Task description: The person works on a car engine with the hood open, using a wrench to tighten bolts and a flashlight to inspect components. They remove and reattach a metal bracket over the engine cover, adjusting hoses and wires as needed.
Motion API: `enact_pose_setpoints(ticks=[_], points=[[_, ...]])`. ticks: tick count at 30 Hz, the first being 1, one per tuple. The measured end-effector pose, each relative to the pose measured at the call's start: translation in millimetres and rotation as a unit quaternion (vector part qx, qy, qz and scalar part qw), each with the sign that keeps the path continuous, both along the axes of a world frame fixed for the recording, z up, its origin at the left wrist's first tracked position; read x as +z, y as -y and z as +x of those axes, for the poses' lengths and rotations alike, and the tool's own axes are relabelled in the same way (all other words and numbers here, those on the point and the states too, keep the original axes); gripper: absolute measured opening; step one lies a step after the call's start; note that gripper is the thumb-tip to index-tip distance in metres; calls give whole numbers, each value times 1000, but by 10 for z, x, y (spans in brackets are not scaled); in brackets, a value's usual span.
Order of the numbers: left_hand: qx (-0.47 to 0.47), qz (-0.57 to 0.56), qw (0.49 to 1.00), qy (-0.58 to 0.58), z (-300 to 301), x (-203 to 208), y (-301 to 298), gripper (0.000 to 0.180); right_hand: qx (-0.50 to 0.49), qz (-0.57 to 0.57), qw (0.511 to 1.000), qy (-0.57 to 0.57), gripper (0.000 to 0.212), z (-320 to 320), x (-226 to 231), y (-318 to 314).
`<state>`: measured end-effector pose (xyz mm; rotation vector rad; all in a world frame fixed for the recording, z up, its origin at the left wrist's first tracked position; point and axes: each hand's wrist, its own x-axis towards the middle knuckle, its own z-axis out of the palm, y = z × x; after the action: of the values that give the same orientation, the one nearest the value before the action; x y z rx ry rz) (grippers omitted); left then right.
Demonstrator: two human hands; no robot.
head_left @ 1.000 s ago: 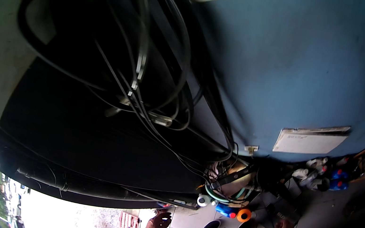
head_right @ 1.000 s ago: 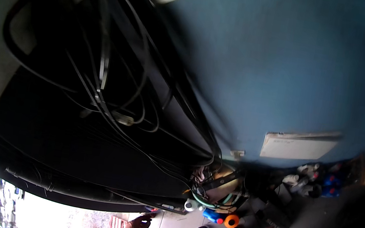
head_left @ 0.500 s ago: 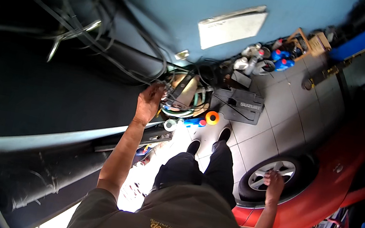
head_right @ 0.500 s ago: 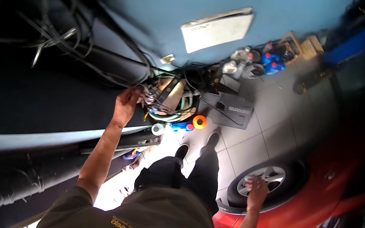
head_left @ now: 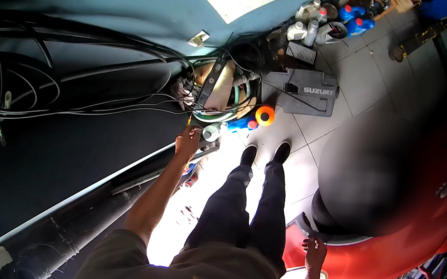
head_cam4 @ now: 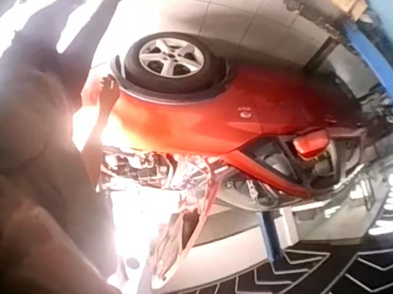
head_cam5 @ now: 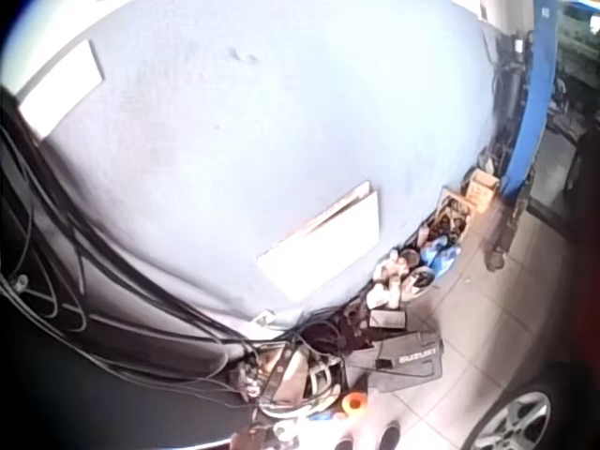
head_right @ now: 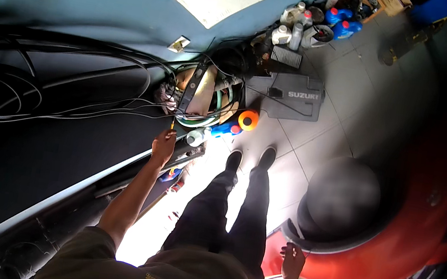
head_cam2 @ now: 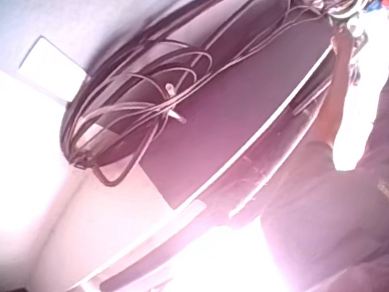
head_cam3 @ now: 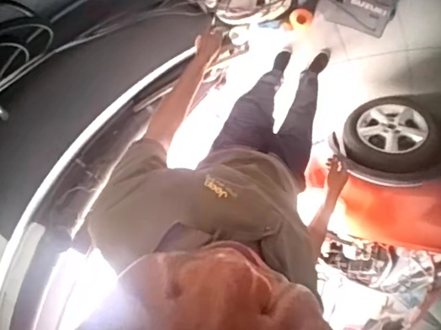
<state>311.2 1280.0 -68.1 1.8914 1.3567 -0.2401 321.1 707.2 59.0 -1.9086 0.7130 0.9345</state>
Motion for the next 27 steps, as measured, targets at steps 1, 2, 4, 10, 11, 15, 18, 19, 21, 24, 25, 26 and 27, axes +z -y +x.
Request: enact_pose_setpoints(ticks=[1,2,4,10,11,15,18,19,21,24,25,26,27], points=[[-30,30,998,44,36,-71,-41,35,-4,8,1000,-3,26,33,-23,19],[-46,42,998,26,231,-96,-48,35,4,4,1000,-8,26,72,-55,41],[-79,65,995,-5,811,-186,-113,34,18,-7,1000,-15,25,141,-109,85],[-157,137,962,-179,1190,-1723,-904,37,3,-45,996,-71,21,66,-329,353],[-151,116,956,-225,1199,-1855,-890,40,-18,-55,995,-79,20,-22,-343,448],[-138,133,909,-371,1263,-2246,-899,69,-64,-93,987,-111,17,-343,-462,714],[-122,145,893,-409,1333,-2366,-920,77,-40,-108,986,-122,20,-406,-554,790],[-111,142,891,-416,1355,-2367,-933,78,-41,-115,983,-139,20,-454,-550,826],[-138,179,889,-398,1169,-2498,-1028,76,-60,-107,984,-131,20,-473,-608,860],[-199,124,907,-349,1127,-2191,-1022,74,-55,-96,986,-123,26,-221,-557,667],[-243,71,906,-339,1386,-1933,-1001,71,-28,-108,986,-122,26,-169,-519,551],[-277,16,904,-325,1489,-1739,-1007,68,-42,-82,989,-112,25,-118,-590,460],[-276,-30,933,-229,1425,-1600,-988,63,-21,-86,989,-123,24,-99,-545,423]])
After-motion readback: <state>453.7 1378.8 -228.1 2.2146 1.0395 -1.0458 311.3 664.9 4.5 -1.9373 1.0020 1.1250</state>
